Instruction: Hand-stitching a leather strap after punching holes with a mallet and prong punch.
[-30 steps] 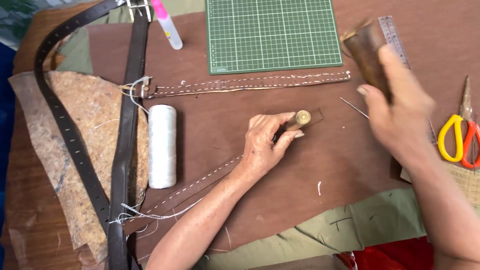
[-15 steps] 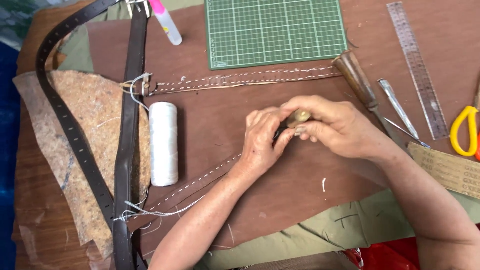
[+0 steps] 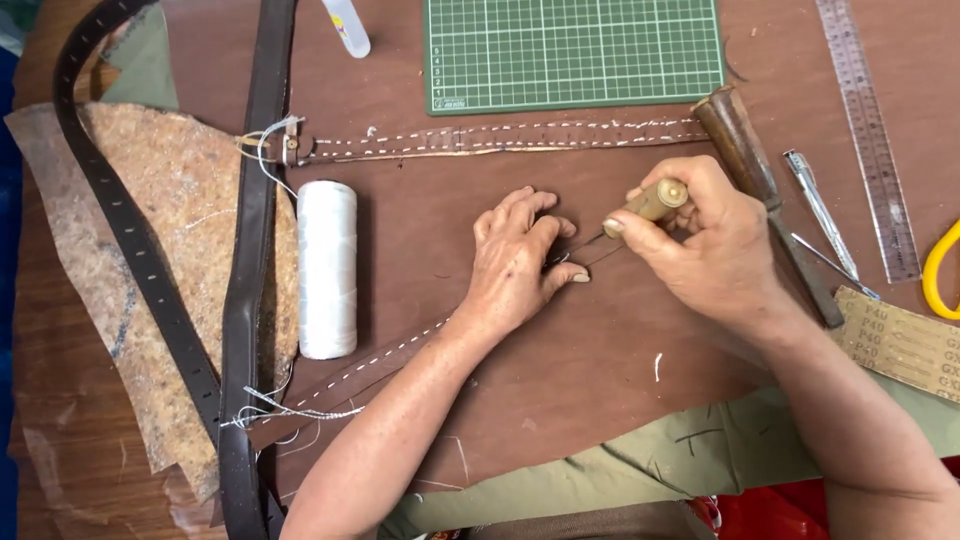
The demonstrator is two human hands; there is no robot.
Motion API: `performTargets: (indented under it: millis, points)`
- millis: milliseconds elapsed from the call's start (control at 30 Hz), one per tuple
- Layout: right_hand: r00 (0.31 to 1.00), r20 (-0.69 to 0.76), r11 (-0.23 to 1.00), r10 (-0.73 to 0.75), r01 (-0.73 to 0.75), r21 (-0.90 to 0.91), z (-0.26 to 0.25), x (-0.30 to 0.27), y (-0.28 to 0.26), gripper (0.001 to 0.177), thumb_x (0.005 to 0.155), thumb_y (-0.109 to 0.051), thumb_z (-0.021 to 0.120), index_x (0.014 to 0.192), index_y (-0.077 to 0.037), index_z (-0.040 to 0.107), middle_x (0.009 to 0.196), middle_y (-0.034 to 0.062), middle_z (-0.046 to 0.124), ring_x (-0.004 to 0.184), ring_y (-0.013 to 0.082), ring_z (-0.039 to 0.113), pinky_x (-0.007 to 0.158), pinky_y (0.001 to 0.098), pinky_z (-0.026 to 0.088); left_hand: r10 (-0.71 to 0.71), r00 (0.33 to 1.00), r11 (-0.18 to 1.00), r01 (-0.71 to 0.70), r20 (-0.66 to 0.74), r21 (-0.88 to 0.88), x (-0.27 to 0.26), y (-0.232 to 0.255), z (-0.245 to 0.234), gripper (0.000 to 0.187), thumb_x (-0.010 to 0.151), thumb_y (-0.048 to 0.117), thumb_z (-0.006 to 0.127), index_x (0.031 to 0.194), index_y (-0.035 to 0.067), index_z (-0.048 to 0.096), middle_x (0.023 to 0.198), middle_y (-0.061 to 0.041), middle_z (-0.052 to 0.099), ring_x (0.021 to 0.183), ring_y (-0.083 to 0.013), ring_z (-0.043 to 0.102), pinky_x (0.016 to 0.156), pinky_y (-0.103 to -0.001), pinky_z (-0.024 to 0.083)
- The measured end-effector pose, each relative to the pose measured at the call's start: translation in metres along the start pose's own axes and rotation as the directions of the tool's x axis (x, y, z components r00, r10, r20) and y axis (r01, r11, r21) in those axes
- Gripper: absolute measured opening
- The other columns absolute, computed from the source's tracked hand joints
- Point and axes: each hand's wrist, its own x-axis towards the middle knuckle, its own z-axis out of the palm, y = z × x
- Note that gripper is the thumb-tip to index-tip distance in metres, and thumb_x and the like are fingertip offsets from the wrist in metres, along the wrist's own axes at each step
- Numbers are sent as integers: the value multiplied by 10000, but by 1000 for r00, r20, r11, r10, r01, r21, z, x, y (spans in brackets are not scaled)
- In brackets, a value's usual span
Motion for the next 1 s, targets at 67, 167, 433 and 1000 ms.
performTargets:
  millis: [67,167,433,1000]
  points:
    - [993,101,998,-54,52,17,-12,3,-1,286,901,-95,822,1098,-114,616,1035,-6,718,846,98,616,798,241,491,-4,1000,1000,4,5,1,-1,-1,0,531,822,565,752,1095,118,663,1384,-116,547,1395,-399,441,1057,-571,348]
    - [963,263,991,-61,26,132,-25,7,-5,229,903,-13,700,1104,-91,623,1150,27,731,1063,130,699,970,259,535,-5,1000,1000,5,11,5,1,-1,0,523,785,513,832,1089,120,669,1379,-104,551,1391,-391,442,1056,-568,353]
    - [988,89,984,-123,109,143,-9,-1,6,203,935,-84,827,988,-120,634,1076,34,615,877,94,580,781,220,464,-3,1000,1000,3,21,6,2,1,-3,527,812,536,794,1105,115,667,1389,-105,546,1392,-389,441,1058,-580,359]
    - [988,4,949,157,-151,277,-10,8,9,235,962,-28,741,1019,-90,521,1161,93,664,1104,158,684,962,276,584,-1,1000,999,1,-16,46,4,8,-8,492,842,546,755,1050,107,680,1329,-85,566,1359,-370,474,1021,-551,387]
